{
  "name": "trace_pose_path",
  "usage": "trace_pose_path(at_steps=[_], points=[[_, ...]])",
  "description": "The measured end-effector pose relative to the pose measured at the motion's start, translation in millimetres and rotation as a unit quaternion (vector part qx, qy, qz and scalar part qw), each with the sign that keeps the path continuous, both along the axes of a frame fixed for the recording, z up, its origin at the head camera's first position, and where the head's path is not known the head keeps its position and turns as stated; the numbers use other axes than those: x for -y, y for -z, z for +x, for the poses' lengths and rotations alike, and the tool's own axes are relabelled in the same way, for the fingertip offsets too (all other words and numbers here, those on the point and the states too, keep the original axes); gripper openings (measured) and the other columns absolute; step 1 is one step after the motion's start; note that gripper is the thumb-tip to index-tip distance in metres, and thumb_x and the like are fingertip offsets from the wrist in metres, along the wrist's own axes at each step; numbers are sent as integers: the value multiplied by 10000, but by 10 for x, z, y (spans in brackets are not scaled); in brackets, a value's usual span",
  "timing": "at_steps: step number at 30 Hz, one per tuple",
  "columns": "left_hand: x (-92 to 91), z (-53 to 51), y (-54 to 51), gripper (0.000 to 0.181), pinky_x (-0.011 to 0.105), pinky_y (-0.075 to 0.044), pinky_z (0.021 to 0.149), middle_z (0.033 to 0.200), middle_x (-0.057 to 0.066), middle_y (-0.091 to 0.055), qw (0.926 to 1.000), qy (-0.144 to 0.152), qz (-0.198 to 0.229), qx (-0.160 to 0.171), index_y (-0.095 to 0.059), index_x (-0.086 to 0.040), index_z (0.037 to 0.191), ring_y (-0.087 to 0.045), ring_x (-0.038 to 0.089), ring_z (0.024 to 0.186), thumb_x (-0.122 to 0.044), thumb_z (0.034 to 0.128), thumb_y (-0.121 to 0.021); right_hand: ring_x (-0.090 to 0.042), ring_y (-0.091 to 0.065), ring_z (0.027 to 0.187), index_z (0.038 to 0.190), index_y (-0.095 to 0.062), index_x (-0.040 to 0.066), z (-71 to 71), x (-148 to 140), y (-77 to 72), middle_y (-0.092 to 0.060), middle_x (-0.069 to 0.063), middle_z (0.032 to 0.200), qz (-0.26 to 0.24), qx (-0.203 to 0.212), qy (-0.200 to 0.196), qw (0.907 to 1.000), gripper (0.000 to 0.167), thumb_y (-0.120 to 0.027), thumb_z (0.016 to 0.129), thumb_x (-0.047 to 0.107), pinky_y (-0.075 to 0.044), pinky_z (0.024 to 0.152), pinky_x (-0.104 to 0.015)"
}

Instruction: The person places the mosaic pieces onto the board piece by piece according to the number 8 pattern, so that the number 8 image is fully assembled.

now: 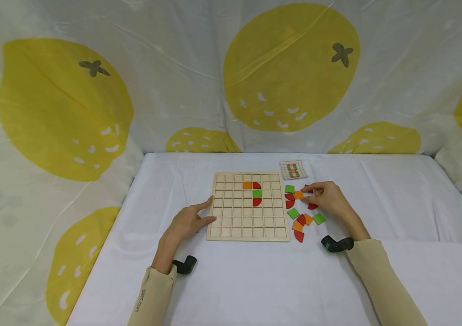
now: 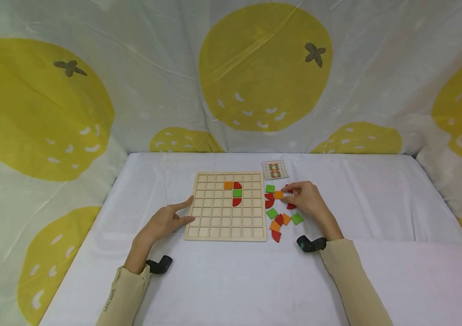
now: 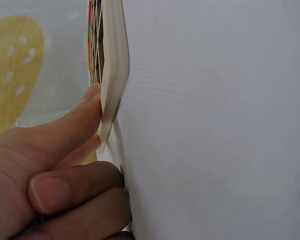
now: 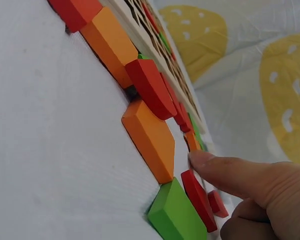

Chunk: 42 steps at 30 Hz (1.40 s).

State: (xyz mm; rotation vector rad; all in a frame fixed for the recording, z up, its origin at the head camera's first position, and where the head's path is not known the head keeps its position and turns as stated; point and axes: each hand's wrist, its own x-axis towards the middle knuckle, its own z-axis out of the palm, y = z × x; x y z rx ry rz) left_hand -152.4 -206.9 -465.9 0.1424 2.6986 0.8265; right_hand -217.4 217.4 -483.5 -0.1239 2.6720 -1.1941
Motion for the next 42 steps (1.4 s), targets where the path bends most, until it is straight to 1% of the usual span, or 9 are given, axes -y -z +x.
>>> trace_pose_path(at_steps=[5, 9, 13, 17, 21, 26, 34, 39, 42], points=[[-8, -8, 4, 717, 297, -406, 638, 730, 54, -684, 10000, 50, 7, 30, -376, -234, 1608, -476, 133, 642, -401, 987, -694, -184, -442, 620, 1187, -763, 22, 18, -7, -12, -393, 3, 627, 9, -144, 53, 9999, 332, -806, 917, 210, -305, 580, -274], [-1, -11, 8, 717, 295, -402, 637, 709, 50, -665, 10000, 59, -18, 57, -369, -235, 1611, -463, 132, 636, -400, 991, -688, -168, -417, 543, 1166, -771, 40, 36, 92, -63, -355, 14, 606, -155, -211, 71, 9996, 325, -816, 907, 232, -281, 521, -252], [7, -5, 6, 710, 297, -404, 644, 754, 56, -686, 10000, -9, -65, 59, -373, -236, 1610, -476, 139, 653, -397, 993, -686, -141, -331, 487, 1142, -781, 51, 66, 333, -110, -304, 30, 586, -389, -289, -128, 9987, 361, -856, 868, 273, -239, 482, -245], [8, 12, 10, 709, 298, -397, 628, 698, 56, -637, 10000, -23, -17, 81, -371, -230, 1610, -458, 138, 635, -392, 996, -684, -140, -298, 502, 1097, -805, 84, 98, 623, -116, -308, 33, 582, -479, -382, -387, 9974, 332, -875, 847, 289, -225, 485, -241], [-2, 14, 13, 713, 294, -392, 623, 664, 44, -604, 10000, 9, -3, 63, -369, -227, 1611, -445, 132, 624, -393, 994, -685, -145, -307, 513, 1064, -819, 90, 107, 868, -103, -325, 25, 569, -590, -496, -631, 9950, 308, -892, 826, 270, -224, 492, -244], [-5, 11, 12, 714, 291, -400, 629, 716, 55, -674, 10000, 54, -64, -11, -379, -212, 1607, -467, 136, 633, -389, 990, -691, -137, -356, 503, 1034, -824, 88, 119, 1071, -85, -351, 29, 550, -616, -466, -656, 9949, 289, -900, 814, 260, -261, 497, -241], [-4, 12, 4, 718, 297, -405, 637, 745, 72, -694, 10000, 56, -54, 17, -371, -220, 1610, -470, 138, 638, -390, 990, -691, -138, -361, 500, 1023, -823, 99, 150, 1252, -53, -360, 31, 544, -556, -402, -671, 9954, 278, -902, 805, 252, -251, 496, -245], [0, 4, 8, 716, 301, -423, 658, 877, 127, -758, 9999, 89, -94, -39, -375, -211, 1609, -515, 149, 668, -398, 991, -686, -135, -333, 520, 1056, -817, 95, 146, 1311, -36, -347, 29, 567, -467, -552, -687, 9950, 316, -909, 802, 260, -227, 502, -250], [5, -1, 12, 713, 302, -416, 648, 825, 109, -739, 9999, 105, -85, -27, -375, -208, 1609, -498, 148, 658, -398, 994, -683, -136, -316, 521, 1072, -818, 109, 142, 1319, -25, -335, 29, 570, -510, -511, -692, 9950, 315, -905, 809, 260, -214, 504, -251]])
